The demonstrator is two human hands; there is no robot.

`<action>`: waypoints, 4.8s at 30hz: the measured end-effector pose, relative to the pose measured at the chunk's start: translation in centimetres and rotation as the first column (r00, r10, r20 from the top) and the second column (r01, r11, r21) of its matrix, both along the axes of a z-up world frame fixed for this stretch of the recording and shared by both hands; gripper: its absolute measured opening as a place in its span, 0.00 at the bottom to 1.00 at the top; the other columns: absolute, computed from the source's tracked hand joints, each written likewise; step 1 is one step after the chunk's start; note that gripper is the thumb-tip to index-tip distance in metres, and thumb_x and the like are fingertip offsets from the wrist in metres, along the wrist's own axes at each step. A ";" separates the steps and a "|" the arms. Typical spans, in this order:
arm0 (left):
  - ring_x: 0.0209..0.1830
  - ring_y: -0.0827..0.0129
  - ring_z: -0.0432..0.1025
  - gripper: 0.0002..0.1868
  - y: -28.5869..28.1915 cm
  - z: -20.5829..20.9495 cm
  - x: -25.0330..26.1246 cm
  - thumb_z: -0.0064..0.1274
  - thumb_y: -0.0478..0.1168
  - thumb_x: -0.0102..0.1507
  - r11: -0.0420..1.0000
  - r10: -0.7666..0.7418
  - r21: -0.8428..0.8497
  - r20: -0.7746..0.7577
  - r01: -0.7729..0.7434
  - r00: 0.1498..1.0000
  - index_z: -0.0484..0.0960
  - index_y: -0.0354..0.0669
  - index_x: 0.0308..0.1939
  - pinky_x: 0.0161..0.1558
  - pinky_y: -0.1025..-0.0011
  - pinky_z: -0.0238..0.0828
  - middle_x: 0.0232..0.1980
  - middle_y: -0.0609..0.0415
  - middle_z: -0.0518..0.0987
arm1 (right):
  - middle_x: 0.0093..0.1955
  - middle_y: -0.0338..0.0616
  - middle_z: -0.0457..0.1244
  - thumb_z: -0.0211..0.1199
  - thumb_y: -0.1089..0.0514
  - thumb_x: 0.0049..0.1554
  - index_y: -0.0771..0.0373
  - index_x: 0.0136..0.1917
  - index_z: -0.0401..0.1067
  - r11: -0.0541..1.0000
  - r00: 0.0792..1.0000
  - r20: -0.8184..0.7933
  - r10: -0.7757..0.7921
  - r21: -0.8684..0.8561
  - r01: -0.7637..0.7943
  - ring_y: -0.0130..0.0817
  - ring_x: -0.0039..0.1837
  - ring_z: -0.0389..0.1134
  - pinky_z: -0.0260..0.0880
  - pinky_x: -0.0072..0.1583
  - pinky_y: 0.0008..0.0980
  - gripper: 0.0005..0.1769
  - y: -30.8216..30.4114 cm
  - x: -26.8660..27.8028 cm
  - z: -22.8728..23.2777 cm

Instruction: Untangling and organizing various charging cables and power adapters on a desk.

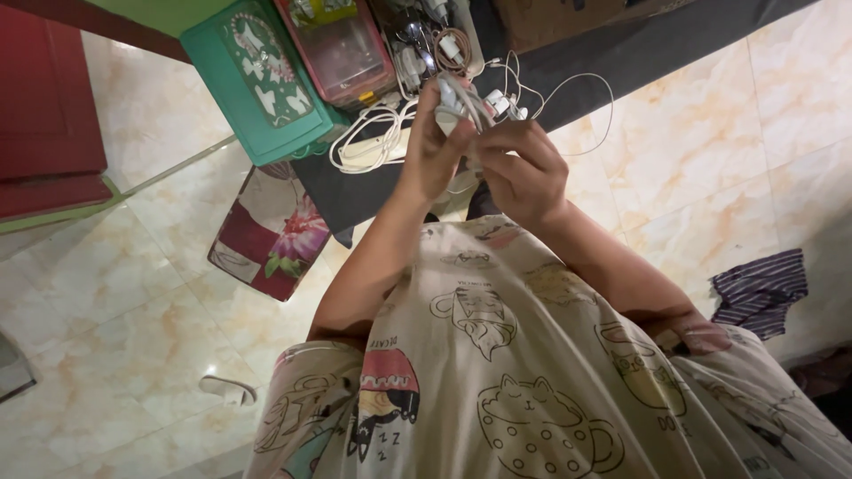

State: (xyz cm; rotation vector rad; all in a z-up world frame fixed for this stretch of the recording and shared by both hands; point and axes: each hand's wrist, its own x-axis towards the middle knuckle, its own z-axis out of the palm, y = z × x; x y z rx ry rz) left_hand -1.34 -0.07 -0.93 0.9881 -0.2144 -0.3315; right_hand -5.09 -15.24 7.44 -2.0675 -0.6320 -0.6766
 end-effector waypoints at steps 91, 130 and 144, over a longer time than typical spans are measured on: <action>0.43 0.42 0.74 0.14 -3.1 -32.1 13.3 0.51 0.39 0.65 0.224 0.331 0.796 0.481 -0.563 0.812 0.73 0.38 0.53 0.50 0.49 0.69 0.46 0.38 0.78 | 0.60 0.57 0.61 0.64 0.60 0.56 0.64 0.62 0.72 0.902 0.851 -0.379 -0.363 -0.372 0.219 0.58 0.63 0.63 0.64 0.63 0.52 0.19 4.0 27.7 -37.4; 0.67 0.40 0.66 0.22 -0.3 -25.3 8.6 0.46 0.50 0.71 0.514 0.249 0.601 0.578 -0.612 0.777 0.67 0.41 0.64 0.70 0.52 0.60 0.61 0.35 0.73 | 0.65 0.51 0.61 0.78 0.65 0.60 0.63 0.69 0.63 0.935 0.897 -0.441 -0.021 0.309 0.174 0.40 0.67 0.66 0.69 0.67 0.36 0.31 -0.7 15.5 -31.5; 0.43 0.71 0.67 0.23 -0.1 -27.4 -6.8 0.37 0.50 0.79 0.719 0.242 0.680 -0.045 -0.148 0.969 0.70 0.38 0.69 0.44 0.72 0.65 0.49 0.52 0.74 | 0.50 0.52 0.66 0.71 0.44 0.59 0.61 0.64 0.67 0.852 0.573 -0.631 -0.523 -0.405 0.332 0.48 0.50 0.69 0.71 0.51 0.44 0.28 -4.4 1.0 -36.0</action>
